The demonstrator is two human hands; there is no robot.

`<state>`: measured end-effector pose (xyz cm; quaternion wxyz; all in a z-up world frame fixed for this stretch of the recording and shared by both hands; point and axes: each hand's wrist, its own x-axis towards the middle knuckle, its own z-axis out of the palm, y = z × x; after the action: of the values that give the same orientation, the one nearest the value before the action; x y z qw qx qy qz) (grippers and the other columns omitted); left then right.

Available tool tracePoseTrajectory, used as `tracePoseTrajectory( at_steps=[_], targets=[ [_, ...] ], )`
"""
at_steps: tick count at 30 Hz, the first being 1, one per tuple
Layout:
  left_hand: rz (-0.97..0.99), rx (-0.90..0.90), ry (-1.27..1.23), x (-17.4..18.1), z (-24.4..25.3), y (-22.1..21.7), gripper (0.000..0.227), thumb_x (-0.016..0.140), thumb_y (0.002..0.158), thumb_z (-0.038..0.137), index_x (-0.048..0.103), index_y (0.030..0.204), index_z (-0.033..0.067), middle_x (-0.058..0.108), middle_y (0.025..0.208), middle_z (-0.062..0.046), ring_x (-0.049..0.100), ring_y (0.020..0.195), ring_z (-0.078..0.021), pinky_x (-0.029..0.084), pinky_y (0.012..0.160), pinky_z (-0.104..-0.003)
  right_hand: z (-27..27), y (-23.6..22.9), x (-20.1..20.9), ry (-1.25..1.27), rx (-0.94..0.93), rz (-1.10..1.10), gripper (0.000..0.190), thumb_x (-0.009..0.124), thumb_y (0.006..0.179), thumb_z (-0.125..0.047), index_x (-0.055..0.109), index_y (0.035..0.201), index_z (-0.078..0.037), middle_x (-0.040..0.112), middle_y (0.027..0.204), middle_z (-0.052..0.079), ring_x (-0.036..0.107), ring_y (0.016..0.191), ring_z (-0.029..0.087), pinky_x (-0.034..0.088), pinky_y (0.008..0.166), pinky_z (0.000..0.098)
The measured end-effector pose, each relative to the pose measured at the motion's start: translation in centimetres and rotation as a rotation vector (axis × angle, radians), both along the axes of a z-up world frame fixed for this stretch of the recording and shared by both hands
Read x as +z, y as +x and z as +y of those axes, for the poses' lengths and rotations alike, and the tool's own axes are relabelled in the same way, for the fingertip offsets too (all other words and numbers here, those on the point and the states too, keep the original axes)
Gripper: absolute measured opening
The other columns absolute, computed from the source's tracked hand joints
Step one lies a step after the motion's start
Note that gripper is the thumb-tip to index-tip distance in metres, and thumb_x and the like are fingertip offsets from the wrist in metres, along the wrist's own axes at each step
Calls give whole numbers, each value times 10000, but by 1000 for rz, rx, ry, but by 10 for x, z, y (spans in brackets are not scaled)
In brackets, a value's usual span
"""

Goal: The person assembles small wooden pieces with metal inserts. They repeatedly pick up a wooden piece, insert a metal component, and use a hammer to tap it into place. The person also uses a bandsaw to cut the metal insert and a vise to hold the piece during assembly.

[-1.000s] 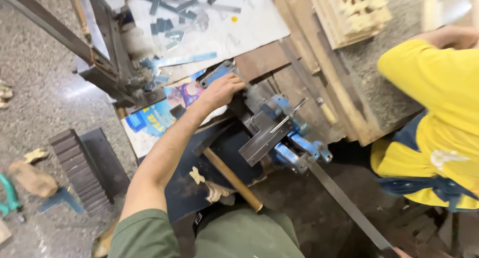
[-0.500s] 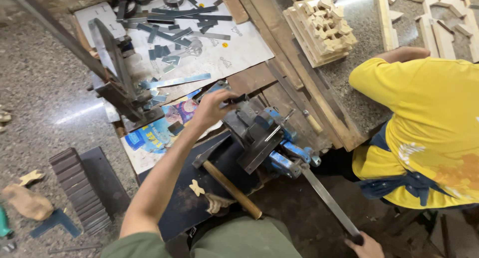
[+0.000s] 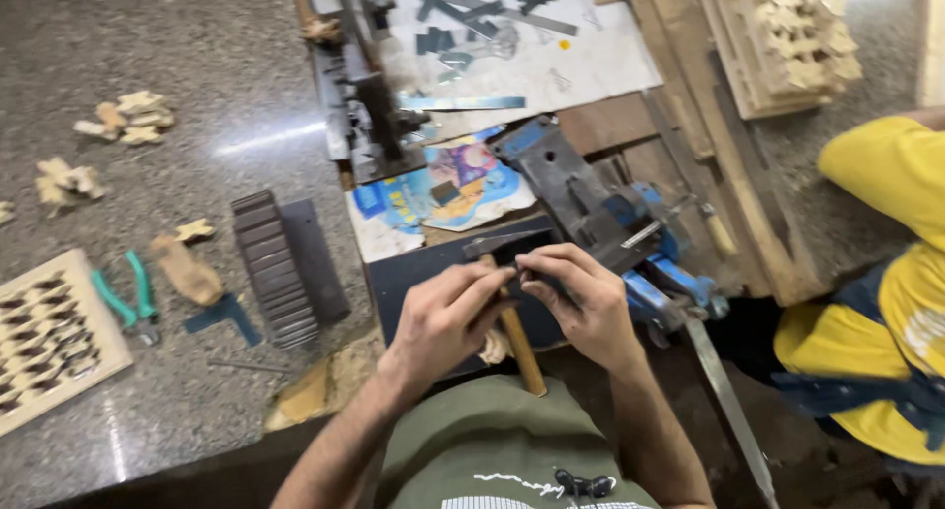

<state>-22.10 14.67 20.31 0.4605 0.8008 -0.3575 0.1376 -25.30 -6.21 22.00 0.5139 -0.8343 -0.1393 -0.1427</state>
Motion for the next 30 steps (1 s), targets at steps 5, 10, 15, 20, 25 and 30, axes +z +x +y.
tracePoseTrajectory(
  at_steps=[5, 10, 15, 20, 25, 30],
  targets=[
    [1168, -264, -624, -38, 32, -24, 269, 745, 926, 179, 710, 1152, 37, 741, 1098, -34, 715, 1022, -130, 576, 932, -302, 29, 2, -21, 27, 143, 8, 210, 775, 849, 27, 744, 1052, -17, 732, 1023, 91, 722, 915, 211, 565, 816, 301],
    [1432, -254, -909, -87, 42, -43, 215, 732, 988, 94, 638, 1153, -8, 688, 1061, -60, 687, 991, -138, 575, 958, -358, 63, -6, -69, 67, 121, 56, 150, 742, 875, 38, 724, 1018, -4, 709, 1017, 92, 715, 917, 214, 569, 826, 293],
    [1576, -191, -1059, -103, 48, -39, 291, 684, 930, 53, 582, 1201, 23, 713, 1086, -65, 730, 993, -143, 588, 948, -346, 65, -3, -99, 209, 218, 231, 175, 660, 977, 9, 717, 1142, 6, 671, 1133, 122, 678, 952, 221, 548, 801, 297],
    [1343, 13, -1022, -110, 68, -33, 290, 692, 973, 39, 606, 1246, -10, 720, 1054, -85, 706, 970, -177, 570, 903, -356, 76, 1, -137, -305, -42, 294, 268, 659, 999, -231, 725, 1200, -65, 685, 1047, 105, 640, 905, 262, 531, 785, 380],
    [1312, -96, -1248, -111, 85, -27, 254, 702, 973, 71, 596, 1199, 29, 702, 985, -42, 728, 994, -204, 610, 991, -409, 87, -8, -169, -983, -142, -60, 466, 758, 810, -316, 695, 1183, -43, 670, 1054, 110, 583, 978, 318, 449, 839, 453],
    [1310, -179, -1274, -99, 89, -35, 213, 697, 982, 80, 602, 1168, 38, 728, 1006, -70, 730, 1032, -216, 594, 980, -390, 77, 2, -167, -649, -197, 77, 256, 791, 869, -173, 697, 1086, -73, 685, 1016, 86, 600, 980, 298, 457, 869, 451]
  ],
)
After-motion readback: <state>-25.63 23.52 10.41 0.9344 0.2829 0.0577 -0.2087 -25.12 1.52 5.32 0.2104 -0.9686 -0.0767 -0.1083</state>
